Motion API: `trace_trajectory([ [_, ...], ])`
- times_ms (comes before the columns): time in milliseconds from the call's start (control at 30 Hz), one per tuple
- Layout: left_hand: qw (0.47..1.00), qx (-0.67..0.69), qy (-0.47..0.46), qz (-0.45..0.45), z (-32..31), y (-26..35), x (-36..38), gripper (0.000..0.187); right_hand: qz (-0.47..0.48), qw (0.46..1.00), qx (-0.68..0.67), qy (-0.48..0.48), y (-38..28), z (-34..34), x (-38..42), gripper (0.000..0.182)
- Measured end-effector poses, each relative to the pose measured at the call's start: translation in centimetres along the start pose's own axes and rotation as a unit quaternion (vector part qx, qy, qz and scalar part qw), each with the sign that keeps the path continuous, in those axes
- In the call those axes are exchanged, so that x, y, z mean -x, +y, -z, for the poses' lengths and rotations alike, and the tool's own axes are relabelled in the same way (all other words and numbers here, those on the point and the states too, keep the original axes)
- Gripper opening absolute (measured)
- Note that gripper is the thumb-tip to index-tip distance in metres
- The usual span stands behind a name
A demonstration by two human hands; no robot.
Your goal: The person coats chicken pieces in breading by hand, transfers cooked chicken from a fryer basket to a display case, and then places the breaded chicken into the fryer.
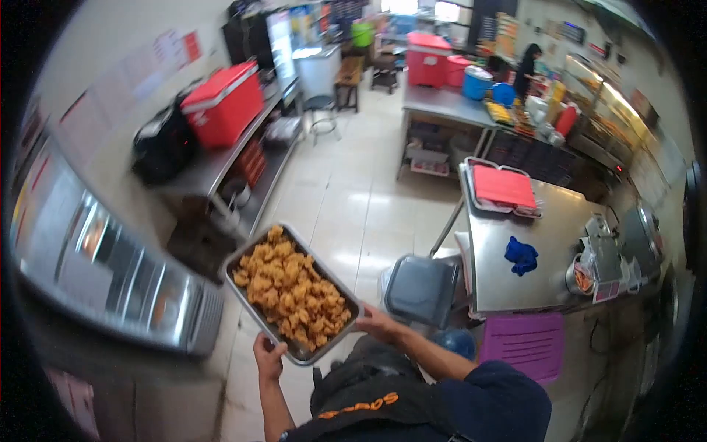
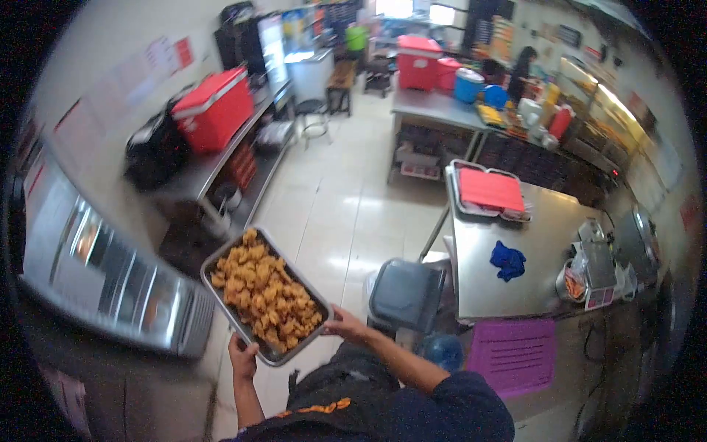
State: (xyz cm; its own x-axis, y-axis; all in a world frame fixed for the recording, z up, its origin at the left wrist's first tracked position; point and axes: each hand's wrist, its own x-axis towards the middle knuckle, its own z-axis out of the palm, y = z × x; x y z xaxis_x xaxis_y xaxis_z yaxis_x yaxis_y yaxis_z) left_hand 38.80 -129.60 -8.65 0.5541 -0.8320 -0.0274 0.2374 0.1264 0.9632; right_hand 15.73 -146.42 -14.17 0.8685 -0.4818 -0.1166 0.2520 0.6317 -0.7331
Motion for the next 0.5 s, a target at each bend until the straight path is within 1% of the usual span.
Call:
trace_trajectory([
  [67,0.998,0.041,-0.049,-0.01,-2.2,0.0,-6.2,0.039,0.059,0.994,-0.056,0.066,-1.9,0.1,-2.6,0.066],
  [100,0.997,0.041,-0.07,0.003,-2.4,-0.9,-9.3,0.038,0.088,0.986,-0.09,0.111,-2.9,0.5,-3.8,0.061],
  [133,0.995,0.041,-0.085,0.02,-2.3,-1.6,-11.9,0.038,0.099,0.983,-0.094,0.12,-3.8,0.4,-5.0,0.061],
  [200,0.991,0.041,-0.127,0.019,-5.0,-2.3,-17.8,0.038,0.189,0.959,-0.088,0.191,-6.4,2.0,-7.6,0.057],
  [233,0.988,0.054,-0.14,0.019,-6.8,-2.6,-20.8,0.039,0.202,0.951,-0.073,0.225,-7.4,4.0,-9.2,0.054],
  [300,0.982,0.07,-0.173,0.02,-10.3,-3.1,-27.2,0.04,0.228,0.94,-0.091,0.236,-10.7,7.4,-13.0,0.053],
  [400,0.972,0.061,-0.221,0.059,-14.7,-3.2,-35.1,0.042,0.267,0.917,-0.12,0.272,-14.9,11.4,-16.7,0.048],
  [433,0.967,0.063,-0.242,0.043,-16.7,-3.6,-37.7,0.042,0.268,0.915,-0.139,0.267,-17.1,12.4,-17.5,0.047],
  [500,0.96,0.052,-0.272,0.04,-20.8,-3.6,-43.2,0.042,0.266,0.911,-0.178,0.259,-20.9,15.0,-19.6,0.047],
])
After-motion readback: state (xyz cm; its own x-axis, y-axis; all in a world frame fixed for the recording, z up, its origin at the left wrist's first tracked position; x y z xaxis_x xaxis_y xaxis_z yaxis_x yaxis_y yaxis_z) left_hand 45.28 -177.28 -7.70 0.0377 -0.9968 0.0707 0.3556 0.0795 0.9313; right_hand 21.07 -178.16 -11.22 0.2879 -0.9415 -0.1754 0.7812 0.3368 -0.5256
